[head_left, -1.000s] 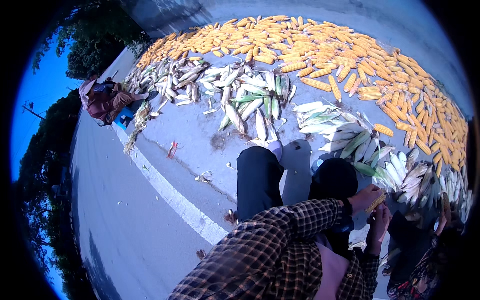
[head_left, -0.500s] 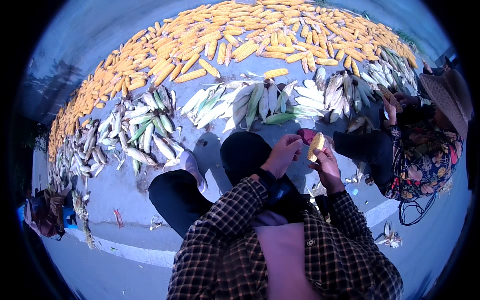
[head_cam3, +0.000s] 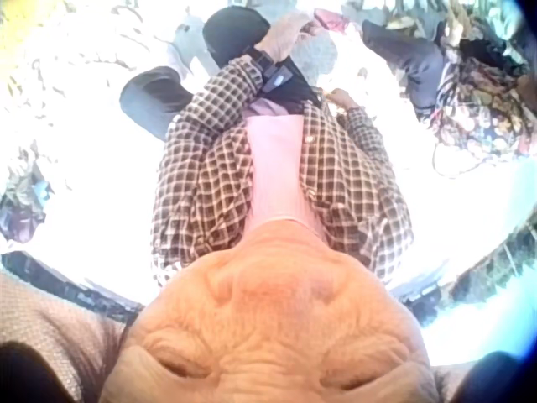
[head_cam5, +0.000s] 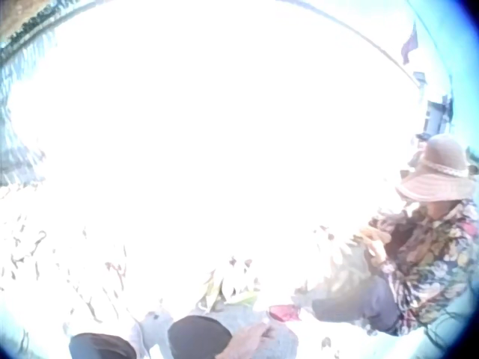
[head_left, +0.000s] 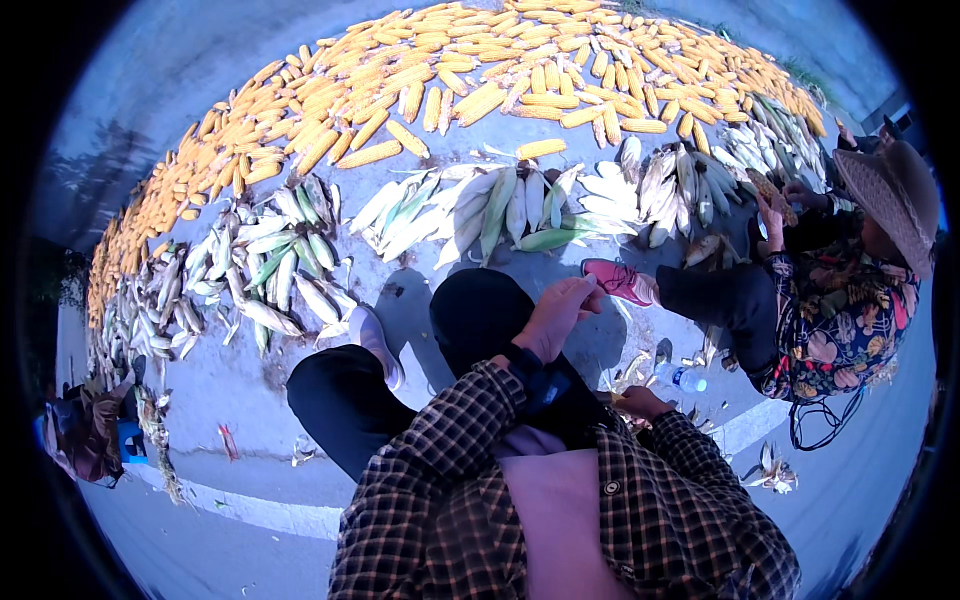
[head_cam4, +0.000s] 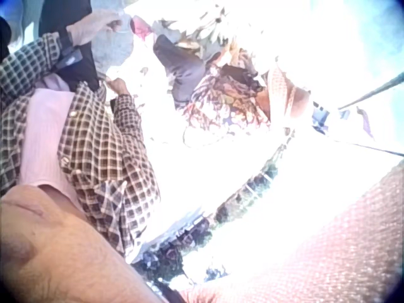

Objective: The person sits on a paved surface outdoors and shucks corn cobs by hand. They repeatedly pick up husked corn, remove the remaining husks and silk, and place the cleaned cobs into a large pile on the ground. Another person is visible nearby performing the same task.

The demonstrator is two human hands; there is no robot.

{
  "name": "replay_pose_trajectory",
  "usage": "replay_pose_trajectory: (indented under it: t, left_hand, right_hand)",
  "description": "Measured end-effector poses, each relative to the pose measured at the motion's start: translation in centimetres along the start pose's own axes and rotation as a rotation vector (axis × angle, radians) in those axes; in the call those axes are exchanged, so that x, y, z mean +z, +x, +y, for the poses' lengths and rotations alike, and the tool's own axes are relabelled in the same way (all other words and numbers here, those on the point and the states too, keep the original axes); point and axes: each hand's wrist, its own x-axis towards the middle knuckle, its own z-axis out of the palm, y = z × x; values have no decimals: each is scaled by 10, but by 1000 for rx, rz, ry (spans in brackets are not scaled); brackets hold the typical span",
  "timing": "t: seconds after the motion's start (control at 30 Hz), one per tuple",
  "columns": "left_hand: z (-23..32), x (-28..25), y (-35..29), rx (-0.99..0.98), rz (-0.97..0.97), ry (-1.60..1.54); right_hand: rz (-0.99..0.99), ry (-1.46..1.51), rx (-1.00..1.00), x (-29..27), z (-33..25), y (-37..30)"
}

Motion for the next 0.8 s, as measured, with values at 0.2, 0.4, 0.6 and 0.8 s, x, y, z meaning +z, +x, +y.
replay_pose_trajectory:
  t: [0.2, 0.4, 0.6, 0.8]
  left_hand:
    - [-4, 2, 3, -53, -61, -61]
    - [-2, 3, 2, -65, -49, -50]
    - [1, 4, -1, -53, -53, -67]
    - [-6, 3, 3, -47, -79, -99]
  right_hand:
    - [293, 274, -94, -53, -40, 1]
    - [567, 949, -839, -143, -182, -61]
    - [486, 483, -746, -118, -180, -55]
    - [549, 563, -790, -95, -188, -65]
